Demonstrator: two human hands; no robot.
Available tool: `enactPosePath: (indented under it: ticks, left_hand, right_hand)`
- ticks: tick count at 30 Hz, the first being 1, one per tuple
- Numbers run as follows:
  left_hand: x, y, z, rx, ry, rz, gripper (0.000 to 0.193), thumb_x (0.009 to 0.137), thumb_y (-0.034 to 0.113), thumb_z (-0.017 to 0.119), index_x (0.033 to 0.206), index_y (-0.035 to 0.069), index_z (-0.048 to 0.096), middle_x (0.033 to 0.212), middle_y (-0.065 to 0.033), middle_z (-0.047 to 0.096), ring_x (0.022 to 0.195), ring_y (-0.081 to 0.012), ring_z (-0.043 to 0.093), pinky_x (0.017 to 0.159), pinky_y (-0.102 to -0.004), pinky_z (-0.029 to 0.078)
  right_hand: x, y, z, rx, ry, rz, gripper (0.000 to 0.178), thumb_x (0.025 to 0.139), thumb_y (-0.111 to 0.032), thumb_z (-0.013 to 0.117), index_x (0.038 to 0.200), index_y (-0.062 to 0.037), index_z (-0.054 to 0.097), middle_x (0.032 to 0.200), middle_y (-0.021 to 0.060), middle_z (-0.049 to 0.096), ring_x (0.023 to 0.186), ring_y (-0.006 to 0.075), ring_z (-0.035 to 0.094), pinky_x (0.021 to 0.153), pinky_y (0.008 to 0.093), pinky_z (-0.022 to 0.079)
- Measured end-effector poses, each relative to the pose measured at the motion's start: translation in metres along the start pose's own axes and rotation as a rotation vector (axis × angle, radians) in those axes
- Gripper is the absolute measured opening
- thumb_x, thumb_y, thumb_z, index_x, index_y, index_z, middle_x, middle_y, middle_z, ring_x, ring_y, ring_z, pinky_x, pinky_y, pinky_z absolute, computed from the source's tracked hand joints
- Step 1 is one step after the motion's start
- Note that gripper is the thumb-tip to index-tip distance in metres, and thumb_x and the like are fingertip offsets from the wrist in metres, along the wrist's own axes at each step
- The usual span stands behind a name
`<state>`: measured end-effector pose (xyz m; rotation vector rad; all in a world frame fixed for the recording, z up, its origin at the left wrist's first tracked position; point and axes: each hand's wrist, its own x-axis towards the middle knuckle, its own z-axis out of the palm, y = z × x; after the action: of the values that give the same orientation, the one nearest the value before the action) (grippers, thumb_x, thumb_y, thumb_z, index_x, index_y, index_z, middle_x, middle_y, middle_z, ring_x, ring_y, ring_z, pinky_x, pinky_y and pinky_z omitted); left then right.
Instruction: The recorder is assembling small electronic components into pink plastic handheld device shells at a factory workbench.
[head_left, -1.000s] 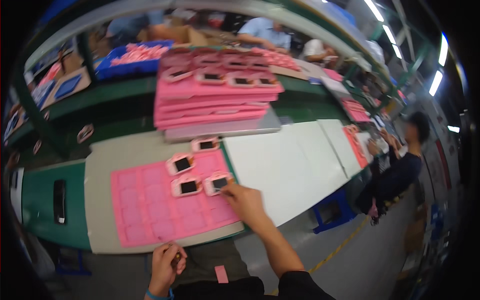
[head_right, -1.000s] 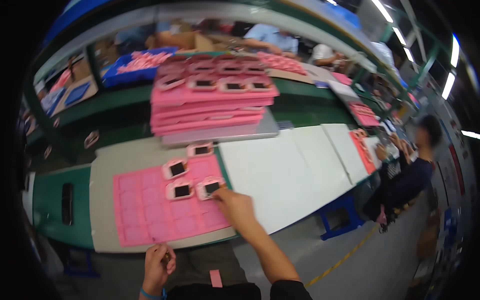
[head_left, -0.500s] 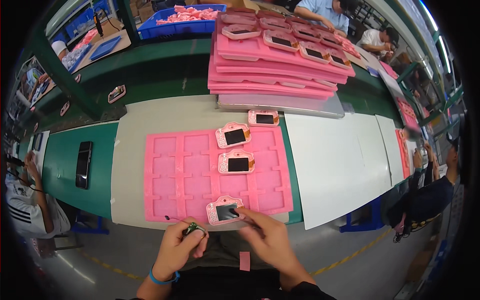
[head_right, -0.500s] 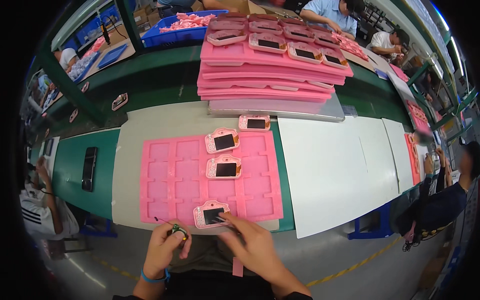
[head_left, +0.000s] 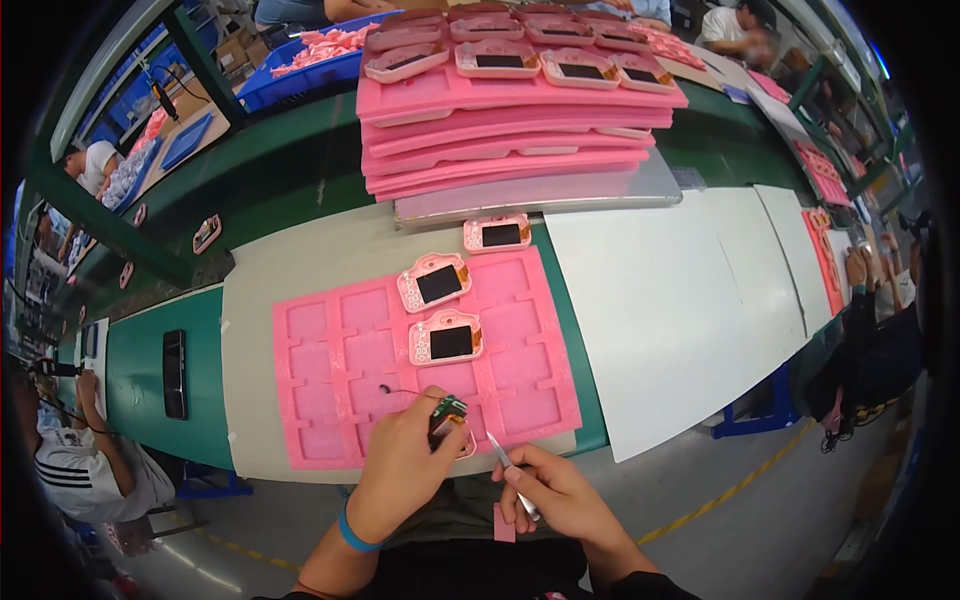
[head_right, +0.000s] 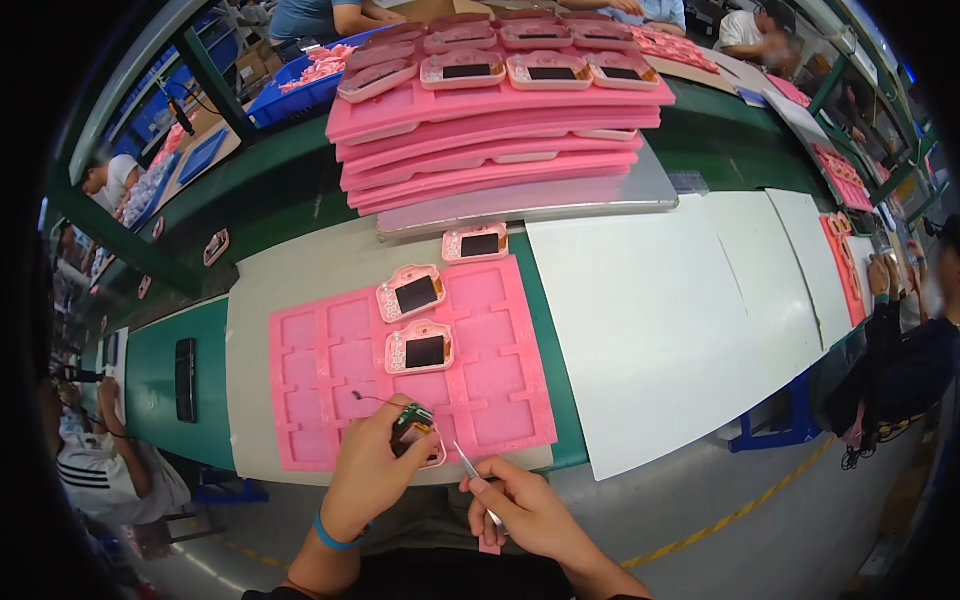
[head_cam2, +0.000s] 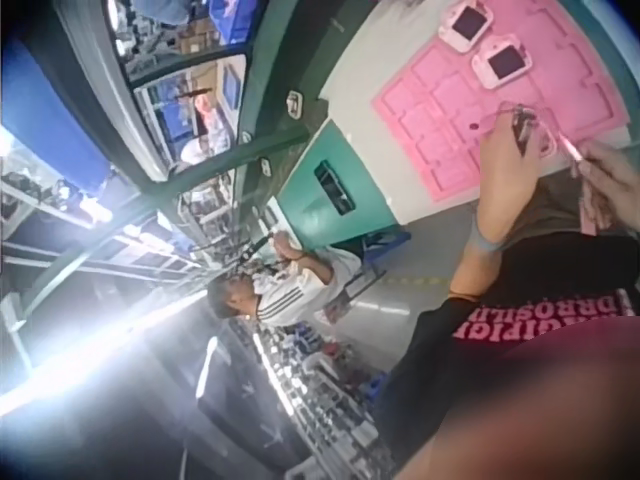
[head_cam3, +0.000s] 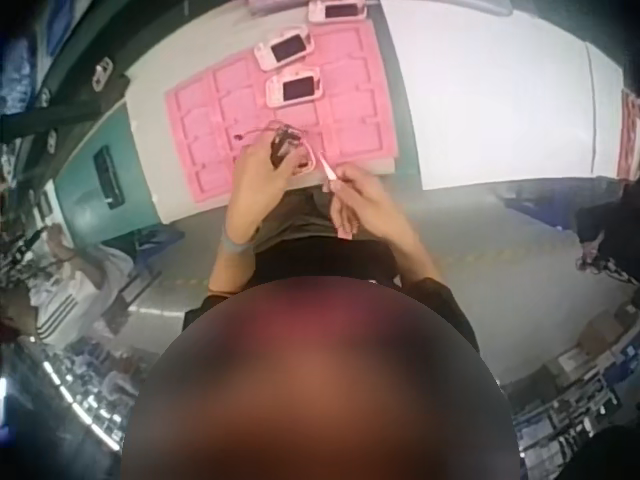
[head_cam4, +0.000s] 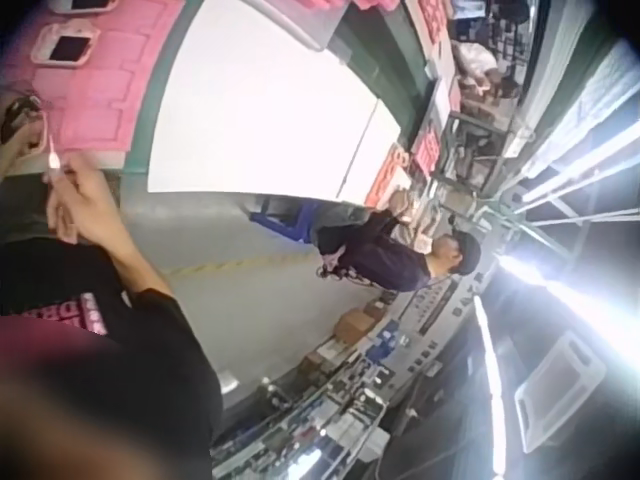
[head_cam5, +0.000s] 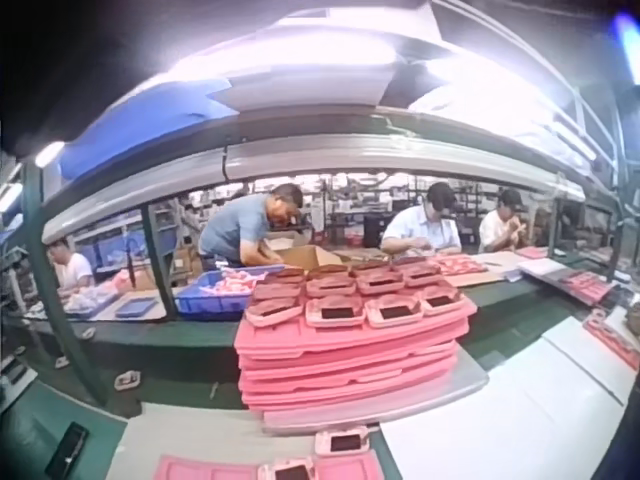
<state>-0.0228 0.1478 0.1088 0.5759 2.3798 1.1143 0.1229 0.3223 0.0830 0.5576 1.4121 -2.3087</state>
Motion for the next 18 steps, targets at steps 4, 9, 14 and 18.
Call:
enactPosePath:
  ticks: [4, 9, 14, 18]
  left_hand:
    - [-0.007, -0.003, -0.008, -0.227, -0.012, -0.099, 0.018, 0.095, 0.006, 0.074, 0.111, 0.001, 0.067, 0.084, -0.0061, 0.077, 0.067, -0.0172, 0.07, 0.062, -0.0317, 0.053]
    - [-0.007, -0.003, -0.011, -0.312, 0.021, -0.163, 0.018, 0.098, 0.0, 0.071, 0.114, 0.0, 0.064, 0.085, -0.006, 0.076, 0.069, -0.0146, 0.07, 0.064, -0.028, 0.054]
    - [-0.009, -0.005, -0.004, -0.307, 0.023, -0.11, 0.019, 0.099, -0.001, 0.07, 0.116, 0.0, 0.063, 0.087, -0.0059, 0.075, 0.071, -0.013, 0.07, 0.065, -0.0263, 0.055]
    - [-0.009, -0.004, -0.003, -0.33, 0.033, -0.108, 0.018, 0.099, 0.0, 0.071, 0.116, 0.001, 0.063, 0.088, -0.0059, 0.074, 0.072, -0.0127, 0.07, 0.066, -0.0266, 0.055]
  right_hand:
    - [0.01, -0.006, 0.004, 0.079, -0.133, 0.083, 0.023, 0.119, -0.022, 0.047, 0.123, -0.0026, 0.058, 0.072, 0.009, 0.07, 0.049, 0.0124, 0.055, 0.047, 0.0233, 0.04]
    - [0.019, -0.018, 0.014, 0.018, -0.196, 0.155, 0.026, 0.119, -0.027, 0.046, 0.122, -0.0034, 0.056, 0.065, 0.0073, 0.068, 0.043, 0.0122, 0.05, 0.044, 0.0237, 0.036]
    - [0.017, -0.015, 0.013, 0.046, -0.176, 0.153, 0.023, 0.12, -0.024, 0.045, 0.116, -0.0052, 0.058, 0.061, 0.0076, 0.067, 0.039, 0.0121, 0.048, 0.041, 0.0228, 0.034]
    - [0.018, -0.011, 0.014, 0.021, -0.174, 0.138, 0.024, 0.119, -0.026, 0.046, 0.117, -0.0045, 0.057, 0.061, 0.0063, 0.066, 0.04, 0.012, 0.047, 0.043, 0.0245, 0.034]
